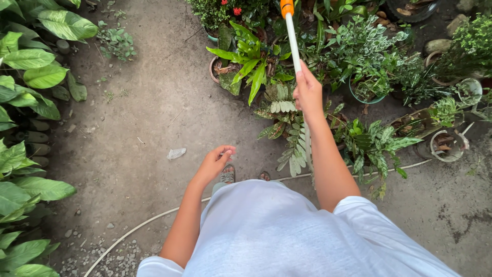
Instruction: Watering various potted plants in an outdoor garden using a hose and spray wand.
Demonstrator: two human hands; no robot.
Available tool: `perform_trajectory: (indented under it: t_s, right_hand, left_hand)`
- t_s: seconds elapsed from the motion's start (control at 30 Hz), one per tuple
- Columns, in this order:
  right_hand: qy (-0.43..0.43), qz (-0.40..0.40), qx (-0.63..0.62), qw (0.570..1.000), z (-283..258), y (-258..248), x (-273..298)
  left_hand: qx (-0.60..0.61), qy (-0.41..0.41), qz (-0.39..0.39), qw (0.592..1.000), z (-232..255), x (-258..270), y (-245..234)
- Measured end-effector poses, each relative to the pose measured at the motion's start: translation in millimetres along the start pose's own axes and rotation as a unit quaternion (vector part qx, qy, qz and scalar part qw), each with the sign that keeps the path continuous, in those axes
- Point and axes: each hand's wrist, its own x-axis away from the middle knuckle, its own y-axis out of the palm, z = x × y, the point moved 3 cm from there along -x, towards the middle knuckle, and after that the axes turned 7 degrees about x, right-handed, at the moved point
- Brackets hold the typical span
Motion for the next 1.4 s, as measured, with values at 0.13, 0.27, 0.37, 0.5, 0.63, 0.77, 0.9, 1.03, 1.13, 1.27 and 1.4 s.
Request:
perform_trajectory:
  t_s: [0.13,0.27,0.37,0.5,0.63,0.77,0.9,1.03,1.13,1.27,1.4]
  right_hand:
    - [0.017,-0.004,0.002,1.000,20.0,8.5,-4.4]
    - [0.036,-0.025,-0.021,0.999,29.4,15.5,-4.8]
    - [0.048,-0.028,-0.016,0.998,36.2,18.4,-4.8]
    - [0.072,-0.032,-0.024,0.997,42.5,18.7,-1.2]
    - [0.083,-0.020,-0.024,0.996,54.2,16.0,-0.7]
    - [0.094,-0.020,-0.031,0.995,57.4,13.7,4.5]
    - [0.103,-0.017,-0.015,0.994,61.3,10.4,6.1]
    - [0.092,-0.003,-0.031,0.995,75.8,0.3,11.2]
    - [0.108,0.007,-0.006,0.994,85.1,-12.4,19.9]
    - [0.127,0.037,-0.026,0.991,119.2,-41.5,32.1]
    - [0.153,0.099,-0.057,0.982,170.1,-81.8,49.1]
  left_hand:
    - [-0.014,0.008,0.003,1.000,4.4,1.8,0.9]
    - [-0.010,0.011,0.005,1.000,1.9,1.6,1.5]
    - [0.000,0.007,0.005,1.000,0.4,3.8,-0.8]
    - [-0.007,0.007,0.008,1.000,-5.4,3.3,-3.4]
    - [-0.022,-0.009,0.011,1.000,-0.8,4.5,0.2]
    - [0.028,-0.021,-0.010,0.999,6.0,5.0,8.4]
    - [0.048,-0.034,-0.020,0.998,12.8,3.0,15.1]
    - [-0.004,-0.034,-0.030,0.999,15.0,2.1,19.5]
    - [0.006,-0.025,-0.039,0.999,3.2,-4.8,21.9]
    - [-0.009,-0.014,-0.056,0.998,-6.4,-13.8,33.4]
    - [-0.038,-0.016,-0.087,0.995,0.6,-22.8,52.7]
